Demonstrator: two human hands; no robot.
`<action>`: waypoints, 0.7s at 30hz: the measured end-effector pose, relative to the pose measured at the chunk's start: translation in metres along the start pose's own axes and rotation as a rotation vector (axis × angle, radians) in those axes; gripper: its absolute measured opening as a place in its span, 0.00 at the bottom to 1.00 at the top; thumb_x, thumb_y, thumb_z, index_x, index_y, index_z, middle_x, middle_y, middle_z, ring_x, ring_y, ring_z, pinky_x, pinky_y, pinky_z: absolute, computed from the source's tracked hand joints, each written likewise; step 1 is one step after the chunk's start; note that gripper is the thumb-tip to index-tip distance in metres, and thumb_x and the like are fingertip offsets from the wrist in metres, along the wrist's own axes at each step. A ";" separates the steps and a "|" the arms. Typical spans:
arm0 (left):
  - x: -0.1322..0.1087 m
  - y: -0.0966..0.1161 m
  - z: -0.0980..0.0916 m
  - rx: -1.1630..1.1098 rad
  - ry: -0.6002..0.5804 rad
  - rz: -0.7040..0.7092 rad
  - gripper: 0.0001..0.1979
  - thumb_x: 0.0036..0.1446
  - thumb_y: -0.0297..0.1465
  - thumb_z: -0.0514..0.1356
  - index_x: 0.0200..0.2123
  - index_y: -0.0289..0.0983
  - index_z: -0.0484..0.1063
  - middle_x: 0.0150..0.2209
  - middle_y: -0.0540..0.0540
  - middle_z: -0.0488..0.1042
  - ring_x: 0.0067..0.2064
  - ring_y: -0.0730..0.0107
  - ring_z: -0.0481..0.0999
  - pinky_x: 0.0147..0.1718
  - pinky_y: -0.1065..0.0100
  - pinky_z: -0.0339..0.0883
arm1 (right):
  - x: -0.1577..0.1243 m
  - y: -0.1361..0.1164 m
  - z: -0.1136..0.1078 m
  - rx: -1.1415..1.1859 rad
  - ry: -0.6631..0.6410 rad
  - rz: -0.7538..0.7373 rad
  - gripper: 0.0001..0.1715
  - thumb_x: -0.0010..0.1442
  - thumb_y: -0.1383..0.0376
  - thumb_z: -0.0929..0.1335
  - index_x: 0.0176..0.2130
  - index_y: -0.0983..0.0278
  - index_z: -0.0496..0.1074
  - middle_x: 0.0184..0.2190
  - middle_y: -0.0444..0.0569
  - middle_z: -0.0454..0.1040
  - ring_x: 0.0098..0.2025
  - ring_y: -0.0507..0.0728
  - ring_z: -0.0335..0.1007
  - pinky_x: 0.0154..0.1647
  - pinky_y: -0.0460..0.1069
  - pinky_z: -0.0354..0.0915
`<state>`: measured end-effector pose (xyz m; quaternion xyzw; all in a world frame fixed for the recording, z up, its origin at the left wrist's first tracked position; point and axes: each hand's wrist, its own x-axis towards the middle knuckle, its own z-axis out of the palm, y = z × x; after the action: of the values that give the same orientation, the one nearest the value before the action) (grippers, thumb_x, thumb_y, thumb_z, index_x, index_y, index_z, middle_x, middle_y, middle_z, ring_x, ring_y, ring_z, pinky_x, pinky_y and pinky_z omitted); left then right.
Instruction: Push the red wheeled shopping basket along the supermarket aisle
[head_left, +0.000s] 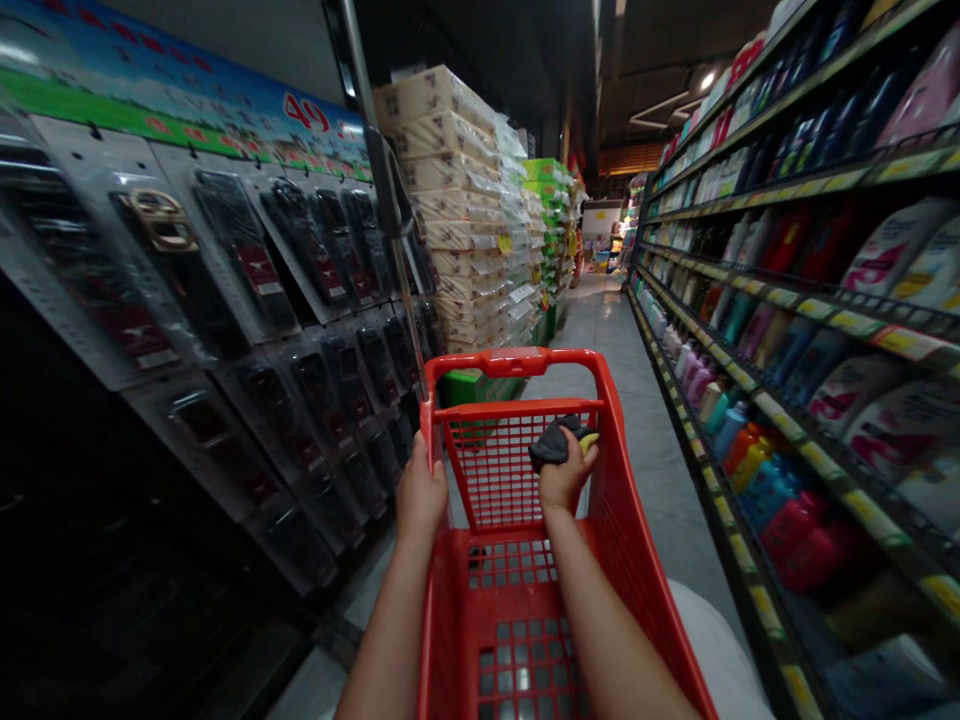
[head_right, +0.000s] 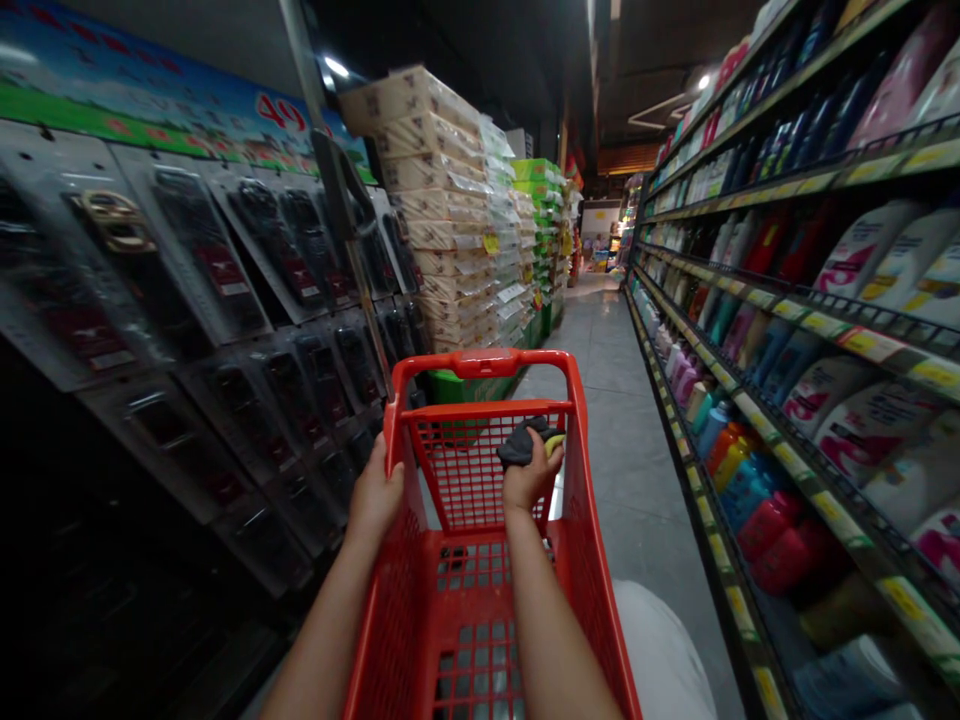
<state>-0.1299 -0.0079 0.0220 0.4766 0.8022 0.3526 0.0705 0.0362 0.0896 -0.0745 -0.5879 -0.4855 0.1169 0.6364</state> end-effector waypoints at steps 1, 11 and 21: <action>0.001 -0.004 0.002 -0.041 0.012 0.017 0.32 0.60 0.28 0.51 0.67 0.35 0.48 0.57 0.36 0.69 0.56 0.59 0.71 0.52 0.62 0.65 | -0.006 -0.003 0.004 0.010 -0.011 -0.024 0.31 0.51 0.73 0.61 0.55 0.67 0.68 0.54 0.60 0.54 0.56 0.65 0.58 0.57 0.60 0.58; 0.009 -0.025 0.016 -0.250 0.145 0.110 0.25 0.64 0.32 0.45 0.62 0.29 0.59 0.60 0.34 0.64 0.61 0.63 0.64 0.60 0.64 0.57 | -0.063 -0.081 0.055 -0.224 -0.618 -0.499 0.29 0.61 0.68 0.61 0.60 0.56 0.63 0.61 0.55 0.50 0.61 0.64 0.49 0.60 0.57 0.56; 0.007 -0.021 0.013 -0.403 0.083 0.150 0.24 0.65 0.29 0.44 0.63 0.31 0.57 0.63 0.40 0.62 0.64 0.68 0.60 0.62 0.66 0.53 | -0.085 0.007 0.038 -0.425 -0.915 -0.767 0.13 0.63 0.63 0.63 0.41 0.52 0.77 0.61 0.42 0.62 0.58 0.62 0.53 0.55 0.57 0.58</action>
<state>-0.1432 -0.0022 0.0006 0.4961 0.6801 0.5294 0.1048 -0.0324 0.0542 -0.1277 -0.3763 -0.8972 0.0211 0.2304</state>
